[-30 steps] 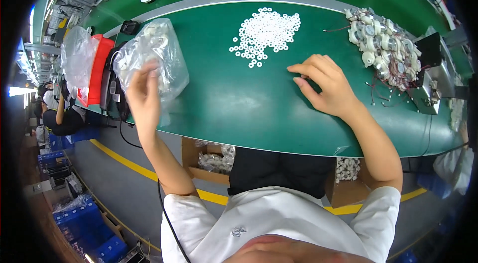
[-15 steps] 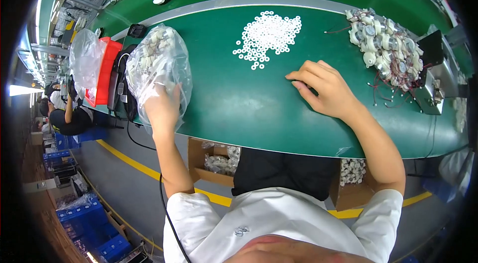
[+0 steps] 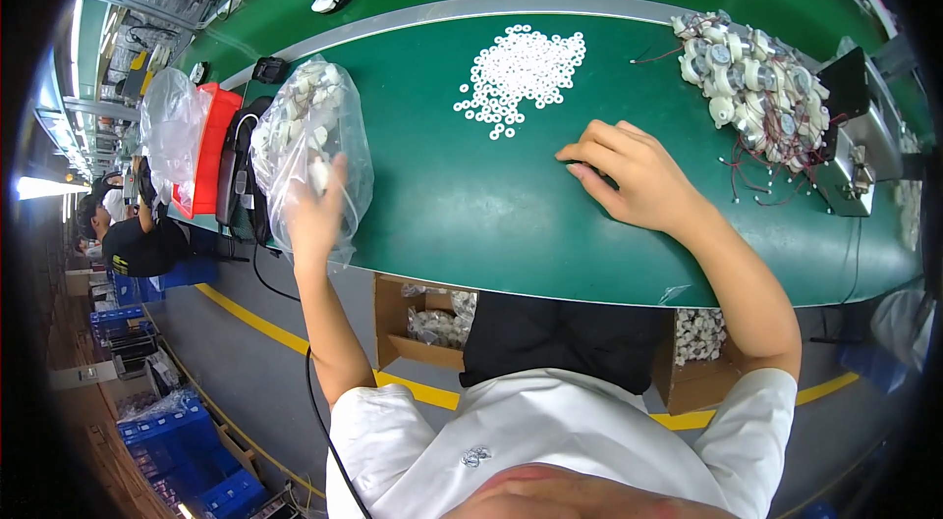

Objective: The person assembles small electronic motors by hand, adding plastic rings and motor housings to the components.

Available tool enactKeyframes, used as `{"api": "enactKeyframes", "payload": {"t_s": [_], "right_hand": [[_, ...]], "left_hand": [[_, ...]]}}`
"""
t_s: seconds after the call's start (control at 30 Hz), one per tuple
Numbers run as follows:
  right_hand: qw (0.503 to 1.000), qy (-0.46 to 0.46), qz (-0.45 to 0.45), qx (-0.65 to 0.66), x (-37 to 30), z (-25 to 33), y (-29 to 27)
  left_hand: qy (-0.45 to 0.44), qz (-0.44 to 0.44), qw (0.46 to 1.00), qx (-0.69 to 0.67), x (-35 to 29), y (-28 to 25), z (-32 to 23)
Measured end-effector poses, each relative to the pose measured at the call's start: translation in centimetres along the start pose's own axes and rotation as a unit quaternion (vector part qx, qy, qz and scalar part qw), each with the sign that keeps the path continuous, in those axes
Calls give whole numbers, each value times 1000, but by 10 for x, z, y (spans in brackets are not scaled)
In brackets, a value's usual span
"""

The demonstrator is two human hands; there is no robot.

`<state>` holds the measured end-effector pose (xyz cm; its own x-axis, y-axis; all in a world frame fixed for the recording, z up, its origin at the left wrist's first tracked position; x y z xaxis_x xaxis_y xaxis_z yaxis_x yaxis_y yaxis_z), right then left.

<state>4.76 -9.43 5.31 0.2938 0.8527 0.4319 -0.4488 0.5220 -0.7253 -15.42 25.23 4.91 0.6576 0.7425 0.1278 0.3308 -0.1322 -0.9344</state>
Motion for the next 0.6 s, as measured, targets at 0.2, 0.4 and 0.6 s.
{"api": "enactKeyframes", "payload": {"t_s": [0.2, 0.4, 0.6], "right_hand": [[1000, 9, -10, -3, -2, -5, -4], [998, -4, -51, 20, 3, 8, -18], [831, 126, 162, 517, -16, -2, 37]], "left_hand": [[65, 30, 918, -391, -33, -55, -45], [259, 145, 862, -411, -85, -78, -144], [427, 306, 782, -335, -108, -12, -259]]}}
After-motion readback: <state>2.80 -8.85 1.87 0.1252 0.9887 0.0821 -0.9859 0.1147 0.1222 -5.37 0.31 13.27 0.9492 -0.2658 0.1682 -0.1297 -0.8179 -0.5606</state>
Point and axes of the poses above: each hand's wrist, its own x-axis towards the middle knuckle, its own y-axis out of the palm, z = x × y, the point moved 10 cm from there along x, towards the middle knuckle, and after that the axes turned 2 degrees about z, right-handed, at the moved point
